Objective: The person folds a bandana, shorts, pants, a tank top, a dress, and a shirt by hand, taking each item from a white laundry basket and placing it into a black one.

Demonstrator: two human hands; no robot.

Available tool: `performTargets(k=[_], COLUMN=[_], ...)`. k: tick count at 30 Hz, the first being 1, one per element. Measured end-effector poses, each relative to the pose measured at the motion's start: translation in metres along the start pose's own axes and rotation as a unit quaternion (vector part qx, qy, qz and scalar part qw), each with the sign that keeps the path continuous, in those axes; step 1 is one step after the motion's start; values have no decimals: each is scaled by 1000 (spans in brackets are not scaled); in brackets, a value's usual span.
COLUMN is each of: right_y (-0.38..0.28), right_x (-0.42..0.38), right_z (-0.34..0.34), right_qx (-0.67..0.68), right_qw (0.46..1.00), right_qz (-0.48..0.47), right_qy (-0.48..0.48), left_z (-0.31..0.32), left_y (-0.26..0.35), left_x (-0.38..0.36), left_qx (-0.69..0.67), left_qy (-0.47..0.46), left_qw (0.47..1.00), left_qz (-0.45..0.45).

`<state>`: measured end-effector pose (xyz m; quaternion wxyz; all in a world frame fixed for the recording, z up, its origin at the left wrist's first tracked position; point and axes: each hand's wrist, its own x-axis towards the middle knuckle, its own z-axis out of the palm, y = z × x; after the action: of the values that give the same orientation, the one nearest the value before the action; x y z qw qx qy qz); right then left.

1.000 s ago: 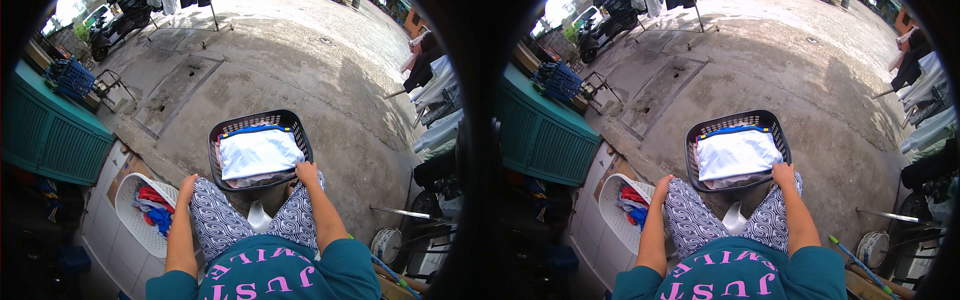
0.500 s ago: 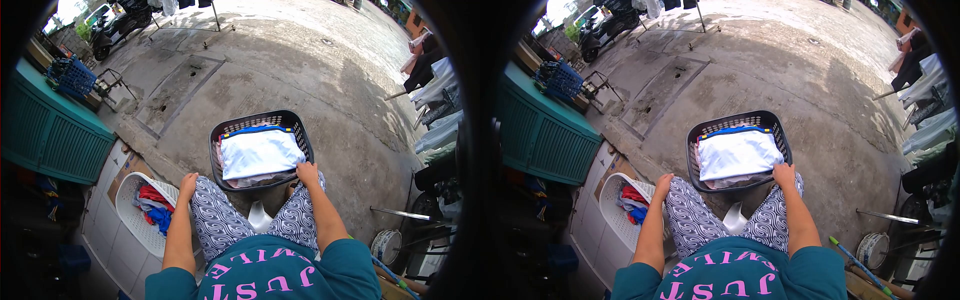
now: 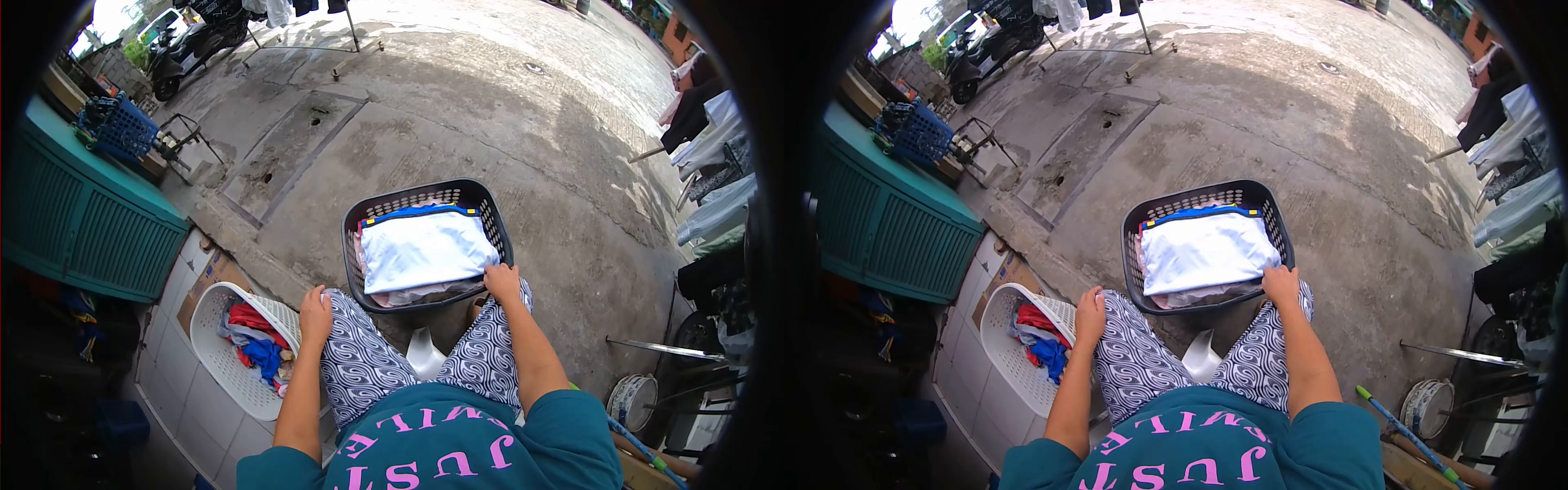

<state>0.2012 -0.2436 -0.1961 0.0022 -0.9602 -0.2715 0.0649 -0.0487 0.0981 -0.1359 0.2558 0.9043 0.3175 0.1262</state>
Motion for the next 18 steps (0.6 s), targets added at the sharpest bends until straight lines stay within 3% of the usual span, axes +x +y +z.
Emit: performTargets(k=[4, 9, 18], right_y=[0, -1, 0], right_x=[-1, 0, 0], right_z=[-1, 0, 1], right_qx=[8, 15, 22], right_qw=[1000, 1000, 1000], right_qz=[-7, -3, -1], right_qy=[4, -3, -7], left_z=[-1, -1, -3], left_y=[16, 19, 22], left_x=[-10, -8, -5], left_qx=[66, 132, 83], left_qy=[4, 13, -1], left_qw=[998, 987, 993], left_qz=[6, 92, 80])
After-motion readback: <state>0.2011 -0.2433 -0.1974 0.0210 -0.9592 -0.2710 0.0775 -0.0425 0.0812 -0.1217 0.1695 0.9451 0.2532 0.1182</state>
